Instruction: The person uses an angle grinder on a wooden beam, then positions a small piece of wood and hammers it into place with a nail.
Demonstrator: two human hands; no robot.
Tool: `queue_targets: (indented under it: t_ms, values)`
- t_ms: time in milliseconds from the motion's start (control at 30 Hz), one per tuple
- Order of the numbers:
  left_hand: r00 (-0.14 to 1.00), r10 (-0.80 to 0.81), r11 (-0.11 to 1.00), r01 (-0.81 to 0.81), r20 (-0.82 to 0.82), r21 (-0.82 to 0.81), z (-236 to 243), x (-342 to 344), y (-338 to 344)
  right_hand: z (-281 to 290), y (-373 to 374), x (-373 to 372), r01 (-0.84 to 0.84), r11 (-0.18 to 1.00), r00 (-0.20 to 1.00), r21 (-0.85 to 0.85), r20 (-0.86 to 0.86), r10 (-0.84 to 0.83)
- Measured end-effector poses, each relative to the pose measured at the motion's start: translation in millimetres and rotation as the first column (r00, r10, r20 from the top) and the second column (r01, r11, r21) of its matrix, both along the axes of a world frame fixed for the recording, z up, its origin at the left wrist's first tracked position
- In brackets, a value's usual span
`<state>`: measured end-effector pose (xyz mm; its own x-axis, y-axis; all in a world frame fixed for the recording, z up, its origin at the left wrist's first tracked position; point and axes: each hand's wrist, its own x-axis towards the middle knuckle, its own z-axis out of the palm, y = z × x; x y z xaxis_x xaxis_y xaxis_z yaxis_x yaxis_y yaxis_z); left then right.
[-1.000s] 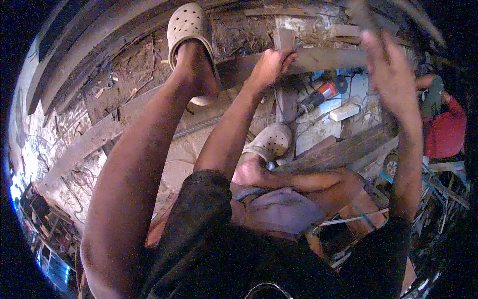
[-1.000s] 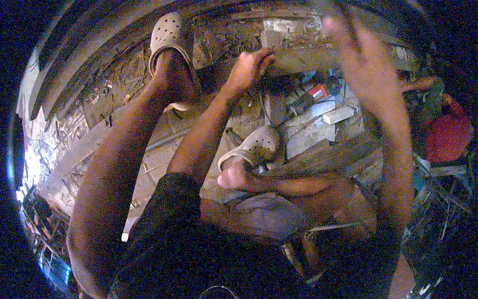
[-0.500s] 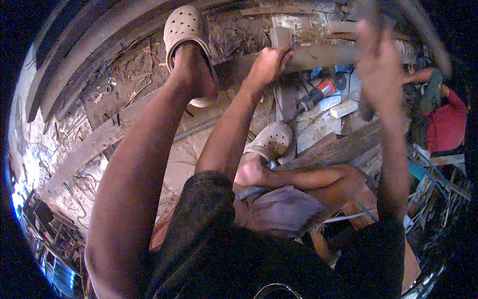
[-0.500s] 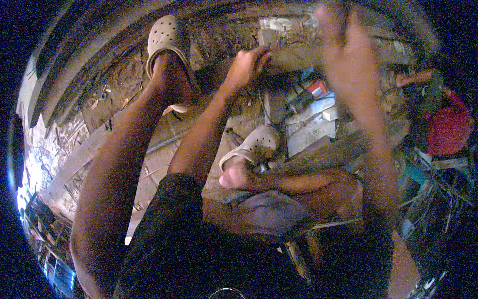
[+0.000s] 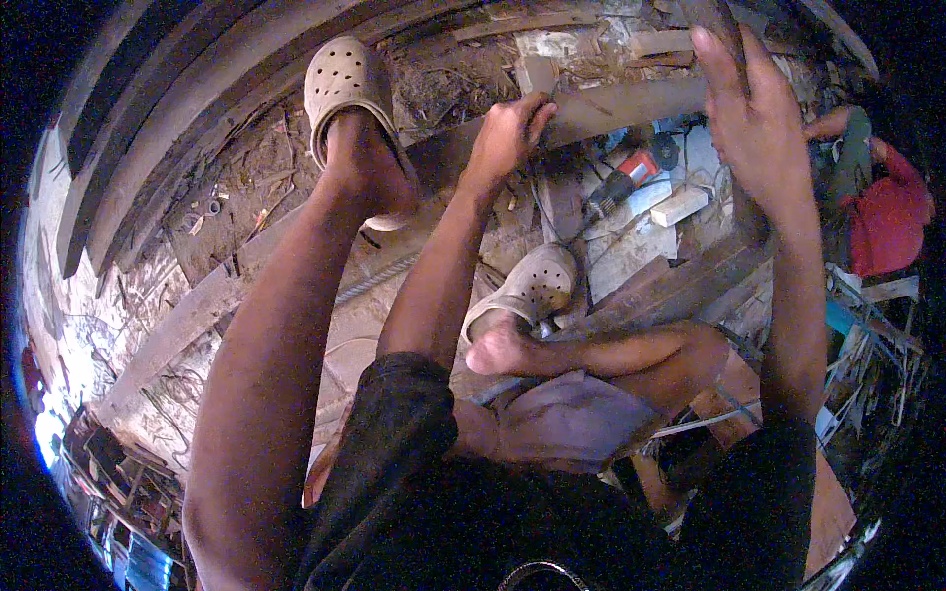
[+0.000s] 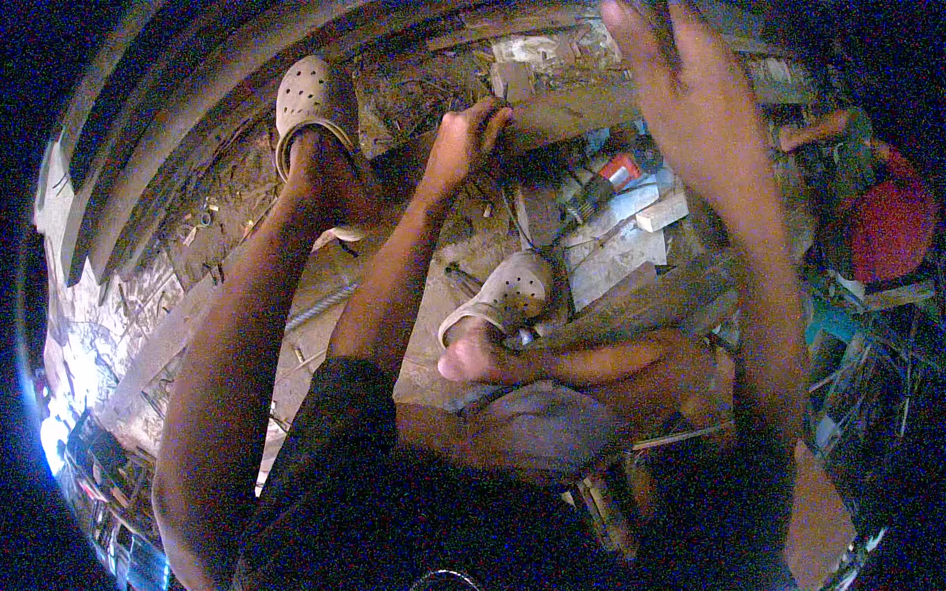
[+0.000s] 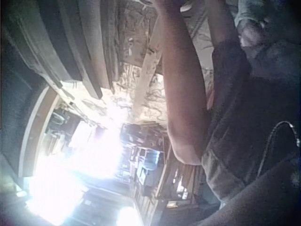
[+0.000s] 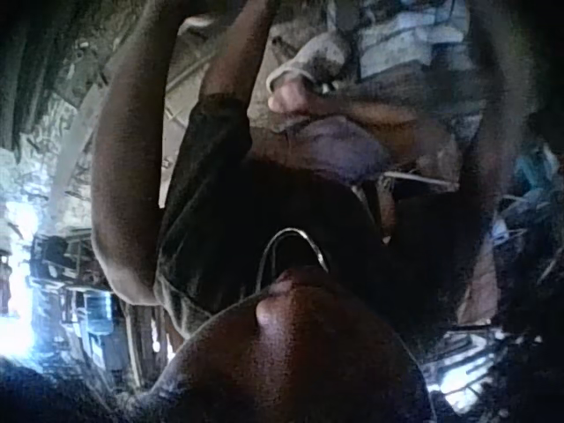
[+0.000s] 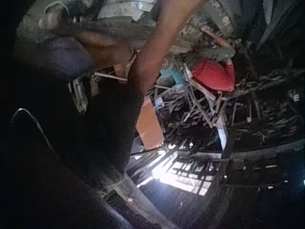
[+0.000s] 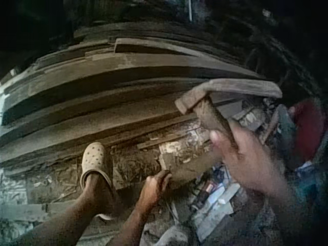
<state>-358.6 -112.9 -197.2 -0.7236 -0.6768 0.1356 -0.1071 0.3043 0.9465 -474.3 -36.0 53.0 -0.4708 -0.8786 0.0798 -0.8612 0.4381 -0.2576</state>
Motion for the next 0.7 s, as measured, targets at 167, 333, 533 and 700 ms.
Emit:
queue_targets:
  t_ms: [167, 333, 533, 700]
  values:
    - [0.999, 0.013, 1.0, -0.012, -0.045, 0.021, 7.9, -12.1, 5.6, -65.8, 22.2, -19.2, -0.098, 0.96, 0.992, 0.263, -0.046, 0.114]
    - [0.999, 0.052, 0.999, -0.052, -0.011, -0.014, -2.7, 1.3, 2.5, -25.6, -7.5, -14.1, -0.104, 0.975, 0.992, 0.195, 0.09, 0.088]
    - [0.998, 0.024, 0.999, -0.022, -0.056, 0.032, 7.6, -10.1, 6.0, -69.3, 21.2, -17.2, -0.225, 0.924, 0.969, 0.31, -0.029, 0.246]
    - [1.0, 0.01, 1.0, -0.01, -0.014, -0.007, 0.5, -5.6, 2.1, -13.7, 6.6, -11.0, -0.035, 0.96, 0.98, 0.277, 0.198, -0.022]
